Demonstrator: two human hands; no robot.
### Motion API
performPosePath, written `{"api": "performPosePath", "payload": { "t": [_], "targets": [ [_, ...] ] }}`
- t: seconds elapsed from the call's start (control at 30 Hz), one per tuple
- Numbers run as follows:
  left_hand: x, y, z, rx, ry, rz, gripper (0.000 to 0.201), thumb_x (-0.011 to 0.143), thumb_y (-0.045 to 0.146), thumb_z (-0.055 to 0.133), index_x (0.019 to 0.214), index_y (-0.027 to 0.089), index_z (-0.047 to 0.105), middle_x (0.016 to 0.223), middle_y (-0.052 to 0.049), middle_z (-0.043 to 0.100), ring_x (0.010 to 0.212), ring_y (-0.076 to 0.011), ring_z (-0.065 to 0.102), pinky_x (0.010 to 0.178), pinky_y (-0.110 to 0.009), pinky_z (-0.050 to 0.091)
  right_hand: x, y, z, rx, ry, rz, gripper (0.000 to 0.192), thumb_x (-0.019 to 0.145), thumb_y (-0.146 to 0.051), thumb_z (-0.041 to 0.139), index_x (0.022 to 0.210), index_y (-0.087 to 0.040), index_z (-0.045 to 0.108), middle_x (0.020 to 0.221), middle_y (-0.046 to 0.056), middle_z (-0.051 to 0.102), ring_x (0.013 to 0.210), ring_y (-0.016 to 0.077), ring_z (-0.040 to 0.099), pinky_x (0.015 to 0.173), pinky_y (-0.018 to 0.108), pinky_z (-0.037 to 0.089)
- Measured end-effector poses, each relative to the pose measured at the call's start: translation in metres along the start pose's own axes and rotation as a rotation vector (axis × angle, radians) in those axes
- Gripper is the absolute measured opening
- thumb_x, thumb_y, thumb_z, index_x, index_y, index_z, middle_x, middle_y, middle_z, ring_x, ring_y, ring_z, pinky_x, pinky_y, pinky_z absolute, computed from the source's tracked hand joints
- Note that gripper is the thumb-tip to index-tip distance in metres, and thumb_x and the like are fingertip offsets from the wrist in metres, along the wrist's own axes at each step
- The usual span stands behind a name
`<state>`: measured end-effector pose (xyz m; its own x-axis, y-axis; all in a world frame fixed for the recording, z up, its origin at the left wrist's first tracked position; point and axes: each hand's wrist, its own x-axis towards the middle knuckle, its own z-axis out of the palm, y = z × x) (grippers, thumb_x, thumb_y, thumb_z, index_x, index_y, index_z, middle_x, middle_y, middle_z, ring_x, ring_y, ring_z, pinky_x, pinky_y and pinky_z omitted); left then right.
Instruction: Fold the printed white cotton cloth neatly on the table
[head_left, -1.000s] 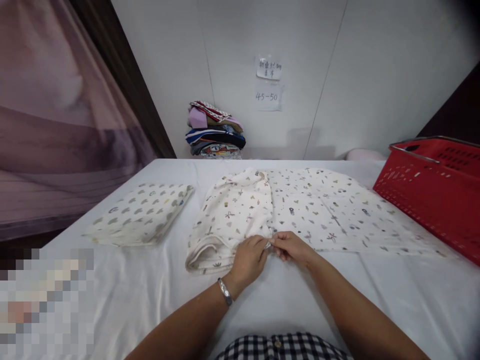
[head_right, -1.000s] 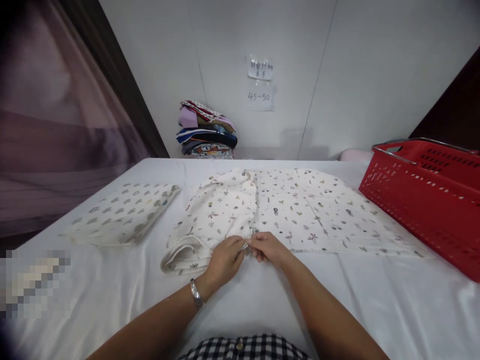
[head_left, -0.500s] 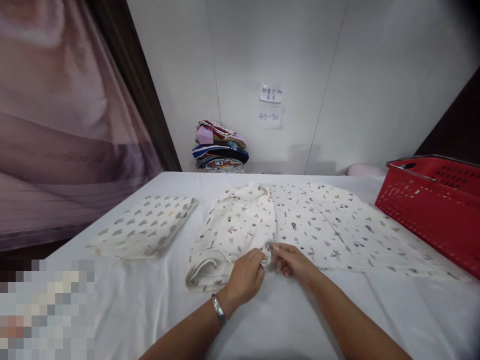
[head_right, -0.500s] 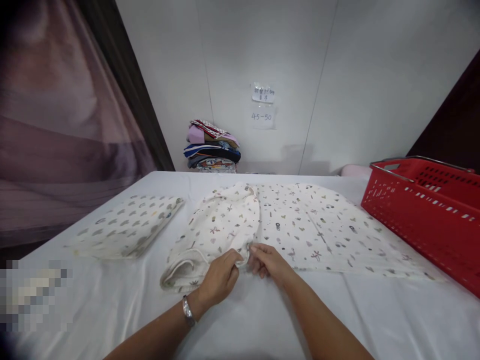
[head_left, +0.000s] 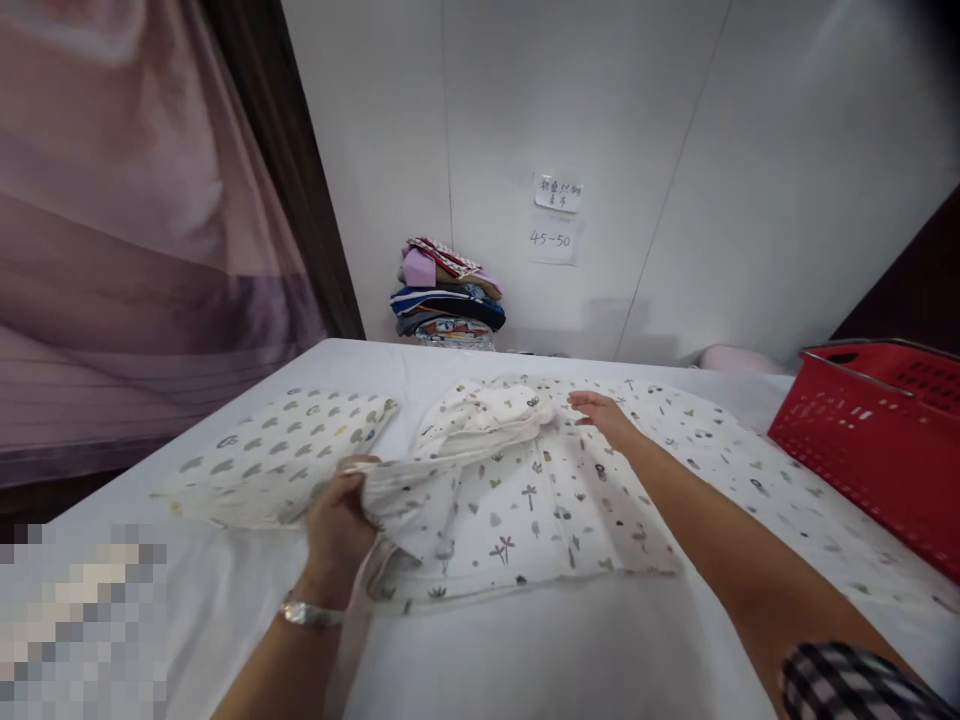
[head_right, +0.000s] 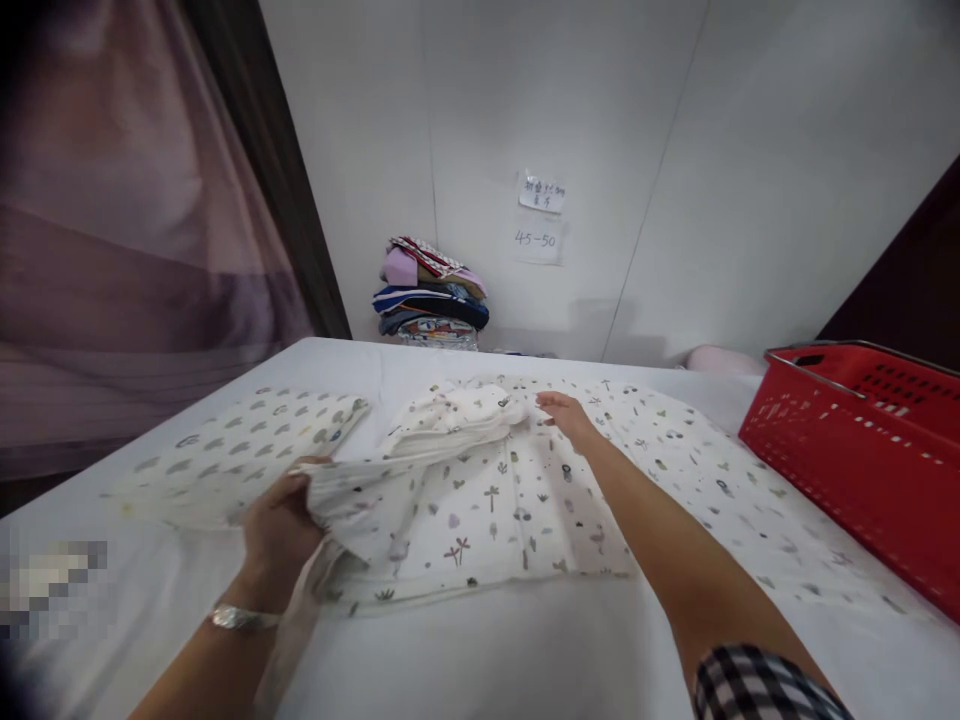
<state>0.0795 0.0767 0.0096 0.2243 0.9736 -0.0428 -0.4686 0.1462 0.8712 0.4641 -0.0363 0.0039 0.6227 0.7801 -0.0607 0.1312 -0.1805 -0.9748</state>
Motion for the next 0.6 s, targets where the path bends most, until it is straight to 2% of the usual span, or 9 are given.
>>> {"api": "performPosePath", "payload": {
  "t": [0.07,0.13,0.27,0.33,0.5,0.6],
  "targets": [
    [0.011,0.007,-0.011,-0.190,0.087,-0.080,0.015,0.057,0.017,0.051,0.071,0.015,0.056,0.061,0.001,0.056,0.062,-0.0154,0.053,0.071,-0.032,0.049,0.026,0.002,0.006,-0.002,-0.067,0.002,0.037,0.072,-0.013,0.052,0.105,-0.022,0.065,0.128,0.006,0.058,0.119,0.0204,0.050,0.084,0.030,0.049],
    [0.021,0.010,-0.019,-0.317,0.186,-0.091,0.017,0.058,0.016,0.050,0.073,0.014,0.057,0.064,0.000,0.059,0.068,-0.0175,0.056,0.079,-0.037,0.050,0.043,0.007,0.019,-0.001,-0.140,0.022,0.044,0.067,-0.008,0.049,0.105,-0.022,0.066,0.129,0.006,0.057,0.119,0.0202,0.050,0.087,0.030,0.048],
    [0.035,0.010,-0.029,-0.343,0.368,-0.108,0.025,0.057,0.016,0.048,0.078,0.013,0.060,0.069,-0.004,0.063,0.078,-0.0232,0.059,0.087,-0.046,0.047,0.060,0.017,0.046,0.016,-0.294,0.099,0.052,0.056,-0.003,0.047,0.099,-0.020,0.069,0.113,0.007,0.066,0.099,0.0204,0.061,0.077,0.028,0.050],
    [0.040,0.008,-0.034,-0.300,0.418,-0.110,0.027,0.057,0.016,0.047,0.080,0.012,0.060,0.069,-0.005,0.063,0.080,-0.0238,0.059,0.089,-0.048,0.046,0.063,0.020,0.054,0.034,-0.364,0.133,0.050,0.053,-0.003,0.047,0.095,-0.018,0.071,0.102,0.006,0.070,0.089,0.0191,0.063,0.071,0.027,0.050],
    [0.045,0.003,-0.046,-0.130,0.334,-0.044,0.028,0.064,0.022,0.045,0.087,0.013,0.059,0.071,-0.003,0.065,0.085,-0.0237,0.059,0.091,-0.051,0.046,0.059,0.025,0.054,0.144,-0.436,0.117,0.041,0.054,-0.007,0.055,0.090,-0.017,0.071,0.078,0.001,0.068,0.074,0.0145,0.060,0.066,0.023,0.048],
    [0.044,0.002,-0.049,-0.068,0.295,-0.015,0.029,0.067,0.025,0.046,0.091,0.014,0.058,0.075,-0.002,0.066,0.089,-0.0236,0.058,0.091,-0.049,0.046,0.048,0.026,0.044,0.165,-0.465,0.132,0.040,0.057,-0.011,0.063,0.096,-0.019,0.069,0.080,0.000,0.067,0.073,0.0131,0.060,0.069,0.024,0.049]
  ]
}}
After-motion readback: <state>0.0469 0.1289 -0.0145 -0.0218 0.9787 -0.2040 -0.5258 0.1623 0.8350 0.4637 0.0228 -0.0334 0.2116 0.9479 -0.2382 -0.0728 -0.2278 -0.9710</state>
